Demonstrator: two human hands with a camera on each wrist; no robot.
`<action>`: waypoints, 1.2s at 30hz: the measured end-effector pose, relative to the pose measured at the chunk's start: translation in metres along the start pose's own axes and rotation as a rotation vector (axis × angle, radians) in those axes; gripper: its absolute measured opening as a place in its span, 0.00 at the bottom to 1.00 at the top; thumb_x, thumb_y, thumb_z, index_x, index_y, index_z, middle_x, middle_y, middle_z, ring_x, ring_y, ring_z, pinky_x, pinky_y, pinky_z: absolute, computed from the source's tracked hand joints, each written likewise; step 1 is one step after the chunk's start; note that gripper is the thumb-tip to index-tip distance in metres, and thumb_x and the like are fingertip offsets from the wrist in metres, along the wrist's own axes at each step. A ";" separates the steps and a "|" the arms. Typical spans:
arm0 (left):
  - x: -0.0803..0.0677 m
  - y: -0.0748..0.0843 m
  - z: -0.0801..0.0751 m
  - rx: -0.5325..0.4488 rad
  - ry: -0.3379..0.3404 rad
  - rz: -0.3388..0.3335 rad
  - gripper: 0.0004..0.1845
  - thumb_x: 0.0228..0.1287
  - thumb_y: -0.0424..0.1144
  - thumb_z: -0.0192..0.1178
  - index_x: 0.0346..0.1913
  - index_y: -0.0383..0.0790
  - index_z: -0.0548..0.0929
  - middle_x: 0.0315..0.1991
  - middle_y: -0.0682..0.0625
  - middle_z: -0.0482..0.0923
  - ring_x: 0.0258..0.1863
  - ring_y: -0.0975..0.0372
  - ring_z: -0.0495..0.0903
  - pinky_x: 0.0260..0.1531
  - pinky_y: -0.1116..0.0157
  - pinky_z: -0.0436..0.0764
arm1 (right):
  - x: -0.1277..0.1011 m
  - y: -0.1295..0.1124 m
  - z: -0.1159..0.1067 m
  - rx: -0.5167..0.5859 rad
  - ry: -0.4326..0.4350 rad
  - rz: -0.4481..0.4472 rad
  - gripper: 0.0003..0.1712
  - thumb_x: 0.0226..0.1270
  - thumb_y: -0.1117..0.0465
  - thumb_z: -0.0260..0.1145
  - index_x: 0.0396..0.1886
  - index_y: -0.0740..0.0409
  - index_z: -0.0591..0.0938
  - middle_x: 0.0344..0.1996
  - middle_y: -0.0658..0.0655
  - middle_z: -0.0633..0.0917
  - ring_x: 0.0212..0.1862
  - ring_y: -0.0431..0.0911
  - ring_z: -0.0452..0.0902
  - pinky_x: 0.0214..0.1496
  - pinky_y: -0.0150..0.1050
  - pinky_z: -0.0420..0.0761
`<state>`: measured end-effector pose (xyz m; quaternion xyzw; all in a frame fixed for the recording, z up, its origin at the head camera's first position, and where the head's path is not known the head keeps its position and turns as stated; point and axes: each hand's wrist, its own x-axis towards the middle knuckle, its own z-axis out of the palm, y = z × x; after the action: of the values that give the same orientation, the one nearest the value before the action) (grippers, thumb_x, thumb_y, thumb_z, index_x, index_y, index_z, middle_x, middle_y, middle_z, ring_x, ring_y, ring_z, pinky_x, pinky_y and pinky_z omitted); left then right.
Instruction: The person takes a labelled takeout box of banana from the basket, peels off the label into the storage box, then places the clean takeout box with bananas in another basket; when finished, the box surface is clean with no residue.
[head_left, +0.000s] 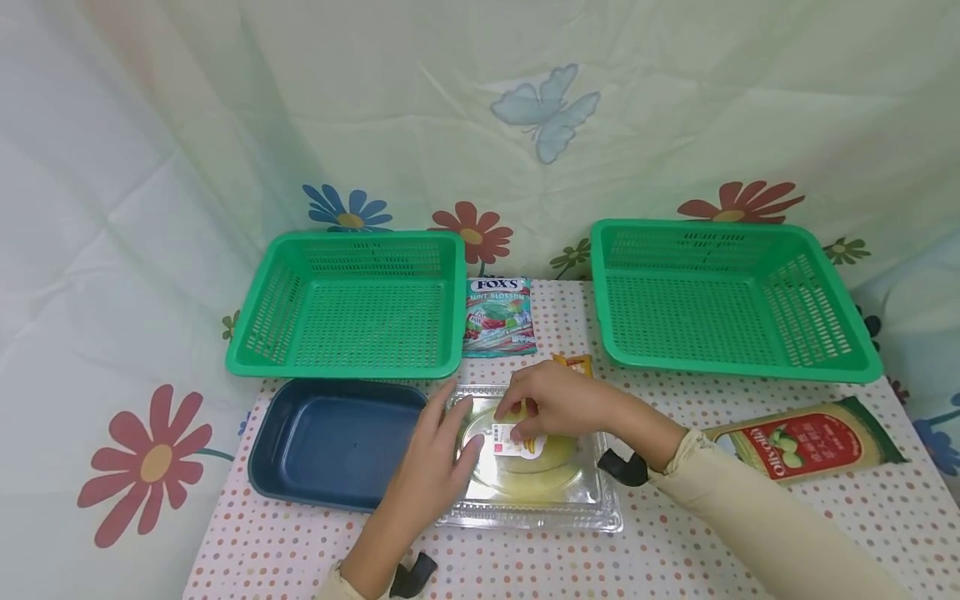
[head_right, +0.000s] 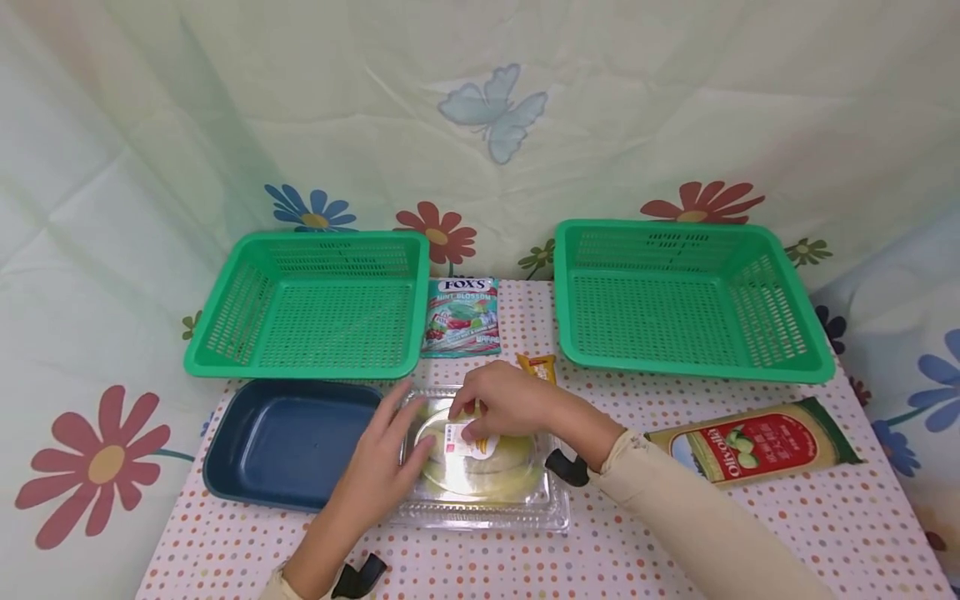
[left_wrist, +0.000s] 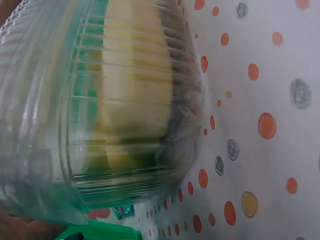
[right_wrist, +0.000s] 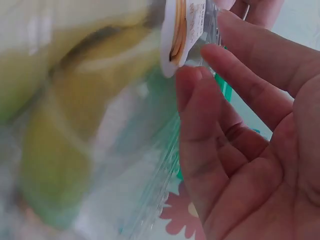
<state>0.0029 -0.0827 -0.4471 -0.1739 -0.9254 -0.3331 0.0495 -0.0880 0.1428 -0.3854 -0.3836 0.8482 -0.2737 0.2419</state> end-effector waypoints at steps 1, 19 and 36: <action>0.000 0.000 0.001 0.013 -0.013 -0.002 0.29 0.73 0.43 0.62 0.72 0.37 0.72 0.79 0.41 0.58 0.76 0.47 0.63 0.65 0.45 0.77 | 0.002 -0.001 0.001 0.011 -0.008 0.006 0.13 0.59 0.59 0.79 0.45 0.53 0.91 0.36 0.49 0.88 0.29 0.33 0.76 0.34 0.29 0.78; 0.002 0.005 0.010 0.130 -0.023 0.033 0.32 0.74 0.41 0.62 0.74 0.32 0.67 0.79 0.38 0.55 0.77 0.44 0.60 0.66 0.49 0.76 | 0.021 0.021 0.009 0.310 -0.086 0.072 0.07 0.60 0.62 0.78 0.39 0.51 0.92 0.24 0.46 0.81 0.17 0.40 0.82 0.19 0.30 0.76; 0.007 -0.001 0.004 0.160 -0.047 0.038 0.32 0.73 0.44 0.63 0.74 0.34 0.68 0.75 0.38 0.62 0.74 0.46 0.65 0.62 0.46 0.79 | 0.029 0.028 0.003 0.363 -0.205 0.089 0.06 0.59 0.61 0.78 0.37 0.52 0.94 0.26 0.50 0.80 0.14 0.38 0.78 0.15 0.27 0.72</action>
<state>-0.0036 -0.0784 -0.4494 -0.1948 -0.9464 -0.2531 0.0476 -0.1180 0.1347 -0.4119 -0.3215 0.7721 -0.3707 0.4038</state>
